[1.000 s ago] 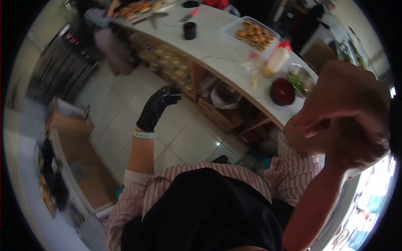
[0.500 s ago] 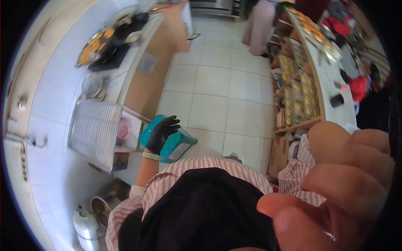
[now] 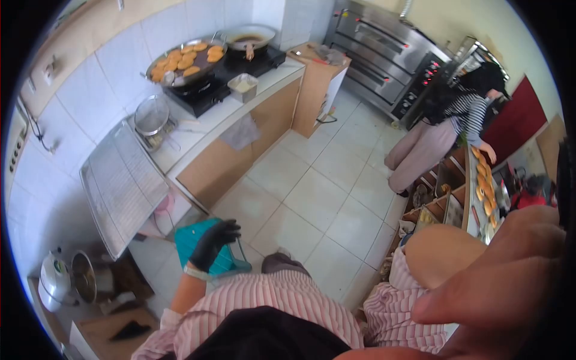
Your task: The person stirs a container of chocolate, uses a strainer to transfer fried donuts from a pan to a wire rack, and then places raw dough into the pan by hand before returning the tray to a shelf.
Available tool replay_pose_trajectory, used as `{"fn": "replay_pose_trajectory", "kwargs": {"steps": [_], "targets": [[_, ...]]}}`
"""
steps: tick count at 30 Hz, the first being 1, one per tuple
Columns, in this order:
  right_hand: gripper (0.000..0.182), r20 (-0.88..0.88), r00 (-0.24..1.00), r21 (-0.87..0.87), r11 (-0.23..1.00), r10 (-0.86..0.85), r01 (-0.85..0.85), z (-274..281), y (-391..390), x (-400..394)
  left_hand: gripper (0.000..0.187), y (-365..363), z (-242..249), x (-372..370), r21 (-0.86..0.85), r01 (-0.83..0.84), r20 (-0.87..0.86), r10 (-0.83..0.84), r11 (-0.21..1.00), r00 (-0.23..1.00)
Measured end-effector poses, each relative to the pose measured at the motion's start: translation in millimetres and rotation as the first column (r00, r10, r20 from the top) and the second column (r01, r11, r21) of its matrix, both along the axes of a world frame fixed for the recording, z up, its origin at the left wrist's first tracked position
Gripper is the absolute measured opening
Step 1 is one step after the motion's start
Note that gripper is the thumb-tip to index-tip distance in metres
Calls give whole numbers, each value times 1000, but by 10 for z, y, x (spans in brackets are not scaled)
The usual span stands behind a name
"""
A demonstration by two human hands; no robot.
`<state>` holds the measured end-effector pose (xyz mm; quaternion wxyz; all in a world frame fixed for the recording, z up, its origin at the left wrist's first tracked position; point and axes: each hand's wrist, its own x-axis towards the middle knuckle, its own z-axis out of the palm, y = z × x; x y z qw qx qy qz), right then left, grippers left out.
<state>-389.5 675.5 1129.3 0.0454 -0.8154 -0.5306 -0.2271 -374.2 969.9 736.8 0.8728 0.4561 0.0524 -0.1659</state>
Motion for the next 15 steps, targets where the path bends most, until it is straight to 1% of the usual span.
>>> {"fn": "replay_pose_trajectory", "kwargs": {"steps": [3, 6, 9, 11, 13, 14, 15], "targets": [[28, -26, 992, 8, 992, 123, -123, -1, 0, 595, 41, -254, 71, 318, 22, -41, 53, 40, 999, 998], [28, -30, 969, 30, 969, 246, -245, 43, -9, 1034, 41, -442, 147, 574, 20, -90, 10, 90, 996, 996], [28, -59, 929, 63, 930, 365, -361, 18, 79, 1413, 40, -464, 93, 795, 8, -159, 41, 159, 987, 986], [28, -77, 893, 103, 895, 443, -435, -1, 145, 1637, 40, -436, 87, 870, 8, -212, -24, 212, 977, 977], [29, -121, 848, 206, 848, 517, -488, -104, 250, 1848, 40, -326, 50, 1012, 10, -276, -25, 276, 961, 961], [29, -175, 809, 284, 816, 561, -504, -191, 350, 2000, 39, -276, 59, 1033, 10, -321, -14, 321, 947, 947], [29, -268, 749, 372, 783, 605, -499, -329, 500, 2193, 39, -217, 53, 1054, 16, -366, -15, 366, 931, 931]]}}
